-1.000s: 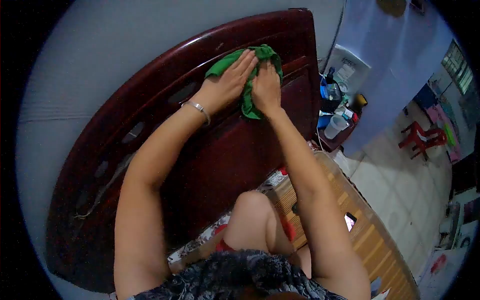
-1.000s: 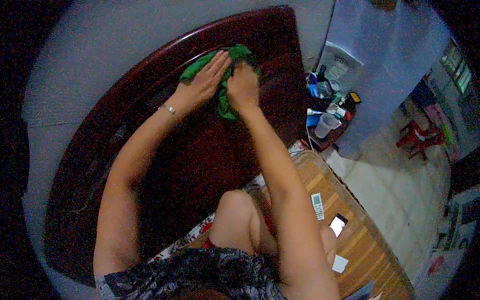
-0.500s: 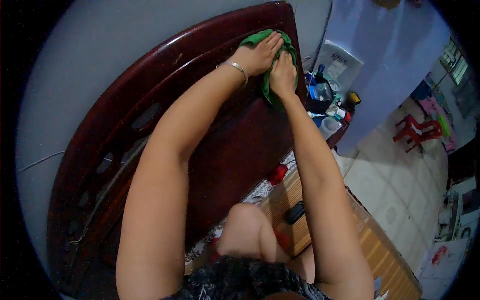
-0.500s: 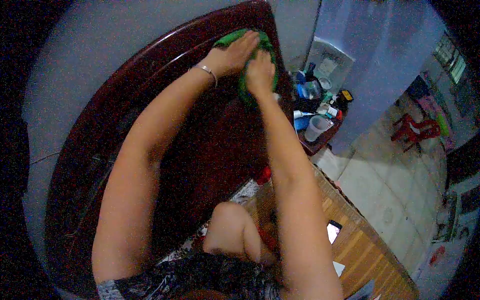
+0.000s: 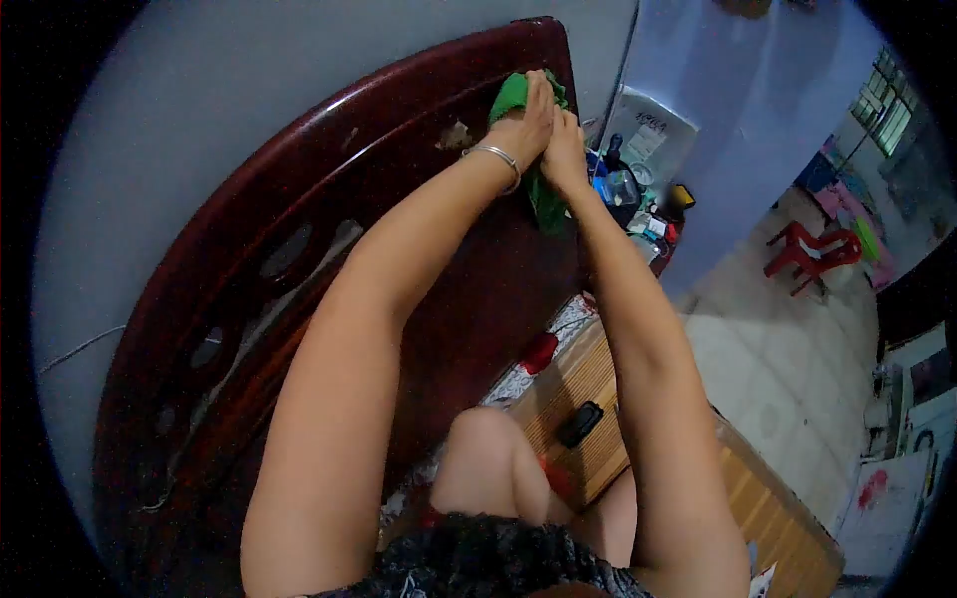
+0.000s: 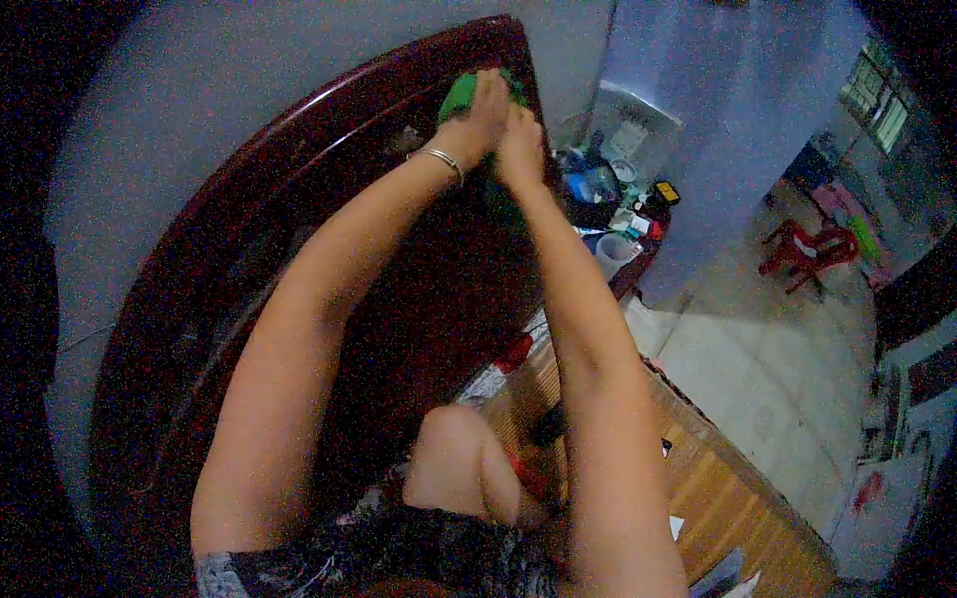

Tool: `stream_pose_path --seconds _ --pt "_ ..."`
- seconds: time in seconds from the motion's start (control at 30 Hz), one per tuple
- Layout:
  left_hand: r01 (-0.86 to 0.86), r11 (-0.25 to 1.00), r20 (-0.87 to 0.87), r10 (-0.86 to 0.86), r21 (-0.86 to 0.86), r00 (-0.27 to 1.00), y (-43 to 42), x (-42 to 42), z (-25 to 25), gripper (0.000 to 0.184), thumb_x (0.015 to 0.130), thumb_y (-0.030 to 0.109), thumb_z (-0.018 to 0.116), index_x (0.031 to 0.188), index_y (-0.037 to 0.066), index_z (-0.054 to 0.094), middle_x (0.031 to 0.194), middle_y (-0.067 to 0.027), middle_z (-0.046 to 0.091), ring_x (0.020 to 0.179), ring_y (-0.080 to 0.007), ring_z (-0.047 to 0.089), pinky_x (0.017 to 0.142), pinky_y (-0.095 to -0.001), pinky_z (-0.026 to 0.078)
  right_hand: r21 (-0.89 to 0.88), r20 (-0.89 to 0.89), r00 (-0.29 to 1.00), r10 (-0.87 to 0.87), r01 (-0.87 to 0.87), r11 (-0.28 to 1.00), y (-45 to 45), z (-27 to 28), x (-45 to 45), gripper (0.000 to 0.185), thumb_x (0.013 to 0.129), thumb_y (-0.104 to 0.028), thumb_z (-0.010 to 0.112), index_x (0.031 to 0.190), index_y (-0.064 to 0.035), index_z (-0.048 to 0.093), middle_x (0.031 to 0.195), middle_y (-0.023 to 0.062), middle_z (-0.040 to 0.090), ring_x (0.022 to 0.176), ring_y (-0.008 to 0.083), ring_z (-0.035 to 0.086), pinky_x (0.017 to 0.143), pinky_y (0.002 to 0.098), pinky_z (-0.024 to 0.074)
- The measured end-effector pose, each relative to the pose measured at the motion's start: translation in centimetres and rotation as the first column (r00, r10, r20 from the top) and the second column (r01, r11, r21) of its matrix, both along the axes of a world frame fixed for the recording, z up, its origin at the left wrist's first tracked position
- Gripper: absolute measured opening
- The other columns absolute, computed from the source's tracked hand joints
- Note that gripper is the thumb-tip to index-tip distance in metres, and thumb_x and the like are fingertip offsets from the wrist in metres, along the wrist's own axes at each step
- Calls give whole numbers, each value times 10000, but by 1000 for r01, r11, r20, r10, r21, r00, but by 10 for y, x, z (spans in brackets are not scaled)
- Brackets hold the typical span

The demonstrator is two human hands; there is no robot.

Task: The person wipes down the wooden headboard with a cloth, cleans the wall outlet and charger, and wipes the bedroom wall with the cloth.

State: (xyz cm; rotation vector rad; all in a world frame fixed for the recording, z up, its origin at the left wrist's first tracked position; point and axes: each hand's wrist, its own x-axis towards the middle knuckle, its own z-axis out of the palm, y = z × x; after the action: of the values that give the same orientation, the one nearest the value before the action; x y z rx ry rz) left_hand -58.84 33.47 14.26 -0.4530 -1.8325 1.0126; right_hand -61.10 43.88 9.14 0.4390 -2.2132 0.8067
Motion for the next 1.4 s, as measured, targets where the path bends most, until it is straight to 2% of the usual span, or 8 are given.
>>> stream_pose_path --seconds 0.23,0.3,0.43,0.57,0.77,1.07,1.13,1.4 --pt "262 929 13 -275 263 961 -2 -29 -6 339 834 144 462 1062 -66 598 1155 -226 544 1237 -381 346 1064 -427 213 103 101 995 -7 -3 995 -5 -6 -7 440 887 -134 451 1313 -64 367 1316 141 390 1194 355 374 958 462 374" --pt "46 989 388 -97 139 916 -1 -20 17 271 851 139 459 982 -44 609 1074 -168 555 1219 -320 357 991 -363 368 -65 85 996 18 -12 998 -9 -1 -1 505 807 -92 539 1277 -6 377 1216 189 440 1137 365 387 956 437 312" --pt "242 917 292 -338 318 895 -8 -23 12 238 870 137 448 970 -22 593 1062 -129 539 1180 -262 404 668 -299 578 32 60 998 15 -17 999 -7 -6 -9 419 903 -163 405 1308 -59 369 1307 142 402 1207 364 360 994 476 336" --pt "207 876 392 -392 436 832 -16 -40 14 229 877 136 439 970 -7 592 1059 -134 535 1150 -242 440 691 -319 580 -12 112 993 -23 24 1000 -10 4 4 478 840 -90 479 1296 -22 352 1266 180 410 1182 389 370 972 482 348" --pt "79 997 533 -68 3 843 -7 -4 48 212 851 117 449 981 -4 564 1055 -129 544 1130 -276 445 964 -300 404 4 91 995 -46 46 999 -9 1 13 556 777 -28 556 1284 12 333 1242 201 409 1171 409 376 955 472 372" --pt "127 978 699 -209 167 685 -4 9 35 200 865 119 451 1029 54 544 1103 -127 546 1139 -293 458 939 -377 441 -74 201 979 -30 46 996 3 -17 42 317 805 -66 495 1115 -12 462 1095 233 539 1048 413 502 869 507 427" --pt "42 879 713 -413 475 566 -2 16 34 218 870 140 461 1063 78 542 1134 -142 547 1143 -321 474 916 -398 456 -95 201 980 -2 21 995 6 -24 48 296 787 -64 511 1074 -5 470 1047 245 552 1010 426 515 860 509 427" --pt "-63 900 782 -338 431 524 13 15 24 251 850 168 494 1079 73 531 1090 -192 564 1059 -375 537 880 -442 468 -78 188 978 90 -76 994 11 -45 72 316 765 -61 539 1048 41 443 1040 256 516 1032 433 470 894 481 395"
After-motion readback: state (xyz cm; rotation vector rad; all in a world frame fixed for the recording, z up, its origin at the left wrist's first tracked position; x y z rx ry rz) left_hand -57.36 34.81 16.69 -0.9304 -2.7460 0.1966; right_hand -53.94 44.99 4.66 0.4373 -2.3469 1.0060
